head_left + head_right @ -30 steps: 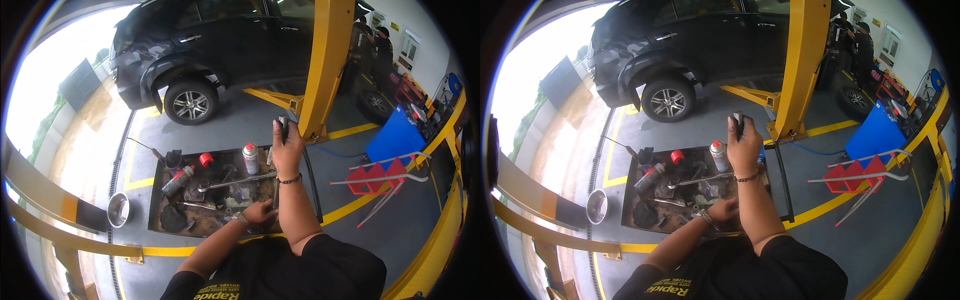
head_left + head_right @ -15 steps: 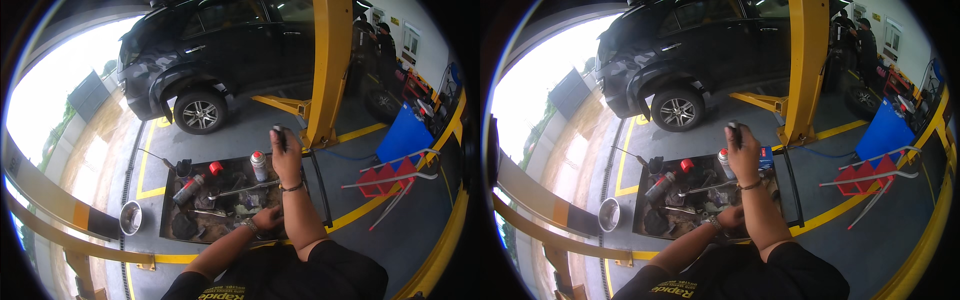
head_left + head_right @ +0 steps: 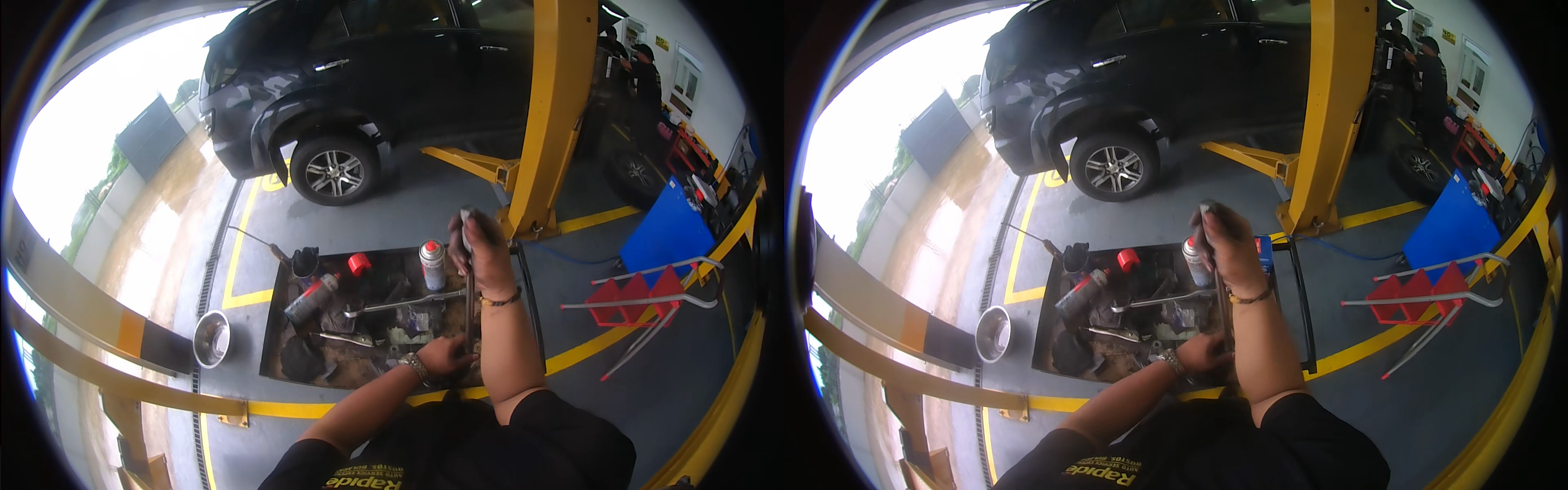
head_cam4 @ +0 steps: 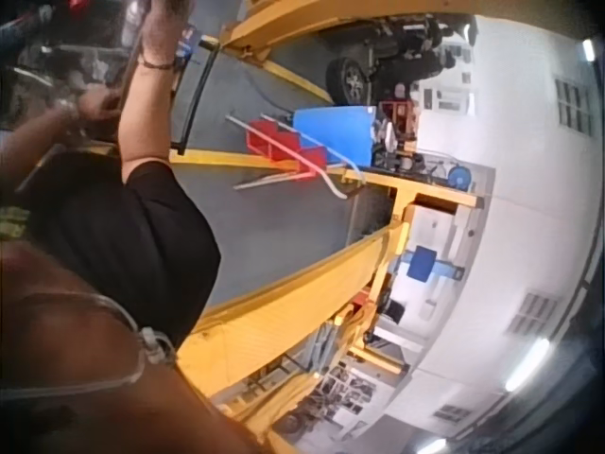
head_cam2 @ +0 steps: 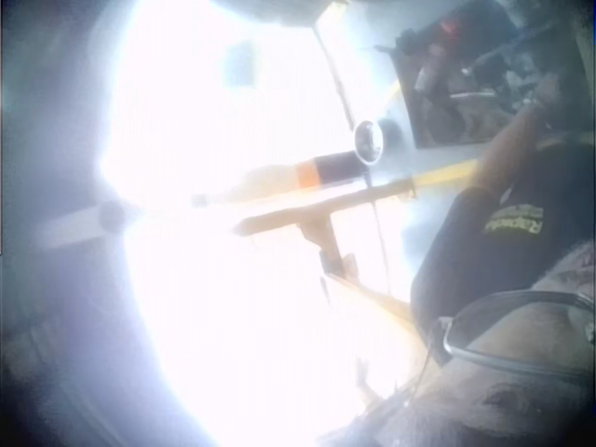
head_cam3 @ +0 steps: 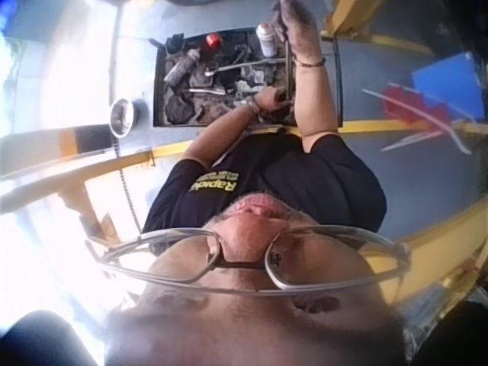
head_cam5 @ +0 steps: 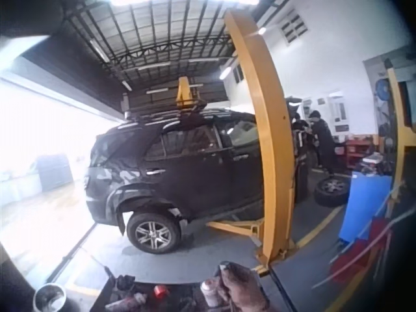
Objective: The person manipulates a mechanical automotive housing on a workbench using a long metal rod and a torque wrench.
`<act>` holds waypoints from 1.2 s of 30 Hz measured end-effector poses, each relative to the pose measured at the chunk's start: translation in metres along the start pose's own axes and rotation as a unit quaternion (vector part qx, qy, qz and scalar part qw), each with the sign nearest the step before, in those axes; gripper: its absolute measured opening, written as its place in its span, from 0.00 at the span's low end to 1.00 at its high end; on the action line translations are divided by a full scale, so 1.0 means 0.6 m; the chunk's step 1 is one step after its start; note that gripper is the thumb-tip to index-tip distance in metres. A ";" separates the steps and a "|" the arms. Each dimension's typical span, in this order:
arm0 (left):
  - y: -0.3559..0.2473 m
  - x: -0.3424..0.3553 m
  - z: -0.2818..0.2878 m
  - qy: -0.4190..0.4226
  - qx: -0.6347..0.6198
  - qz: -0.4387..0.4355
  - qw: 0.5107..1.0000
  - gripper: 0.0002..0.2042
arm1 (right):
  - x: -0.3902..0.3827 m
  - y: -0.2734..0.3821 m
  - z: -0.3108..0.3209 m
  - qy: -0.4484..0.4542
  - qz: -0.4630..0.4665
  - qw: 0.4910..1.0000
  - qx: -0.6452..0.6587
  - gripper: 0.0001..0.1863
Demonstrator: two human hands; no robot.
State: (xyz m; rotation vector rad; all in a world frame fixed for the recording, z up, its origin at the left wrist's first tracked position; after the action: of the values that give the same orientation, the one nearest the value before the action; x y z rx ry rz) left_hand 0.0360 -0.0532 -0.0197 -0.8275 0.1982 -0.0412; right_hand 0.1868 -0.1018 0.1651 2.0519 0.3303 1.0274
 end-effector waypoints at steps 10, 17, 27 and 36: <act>-0.002 0.005 -0.005 -0.009 -0.039 -0.026 0.999 0.18 | 0.043 -0.009 0.030 0.338 -0.014 0.865 0.370 0.31; -0.023 -0.012 0.025 0.008 -0.052 0.032 0.998 0.18 | 0.033 0.014 0.012 0.196 -0.058 0.959 0.197 0.24; 0.024 0.019 0.015 -0.011 -0.055 0.047 0.997 0.27 | 0.011 0.045 0.004 -0.076 -0.012 0.990 -0.116 0.20; 0.020 0.043 0.019 0.147 0.040 0.075 0.985 0.34 | 0.012 0.046 0.067 0.098 -0.012 0.990 0.101 0.28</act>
State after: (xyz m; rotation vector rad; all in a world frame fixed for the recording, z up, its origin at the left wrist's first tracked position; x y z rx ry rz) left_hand 0.0633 -0.0397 -0.0250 -0.7210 0.5334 -0.0290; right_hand 0.2188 -0.1375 0.1757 2.1228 0.5805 1.2256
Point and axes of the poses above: each hand's wrist, its own x-axis towards the middle knuckle, its own z-axis out of the back of the hand, y = z × x, the point moved 2 cm from there along x, towards the middle knuckle, and after that the axes turned 2 degrees about -x, right-handed, at the moved point
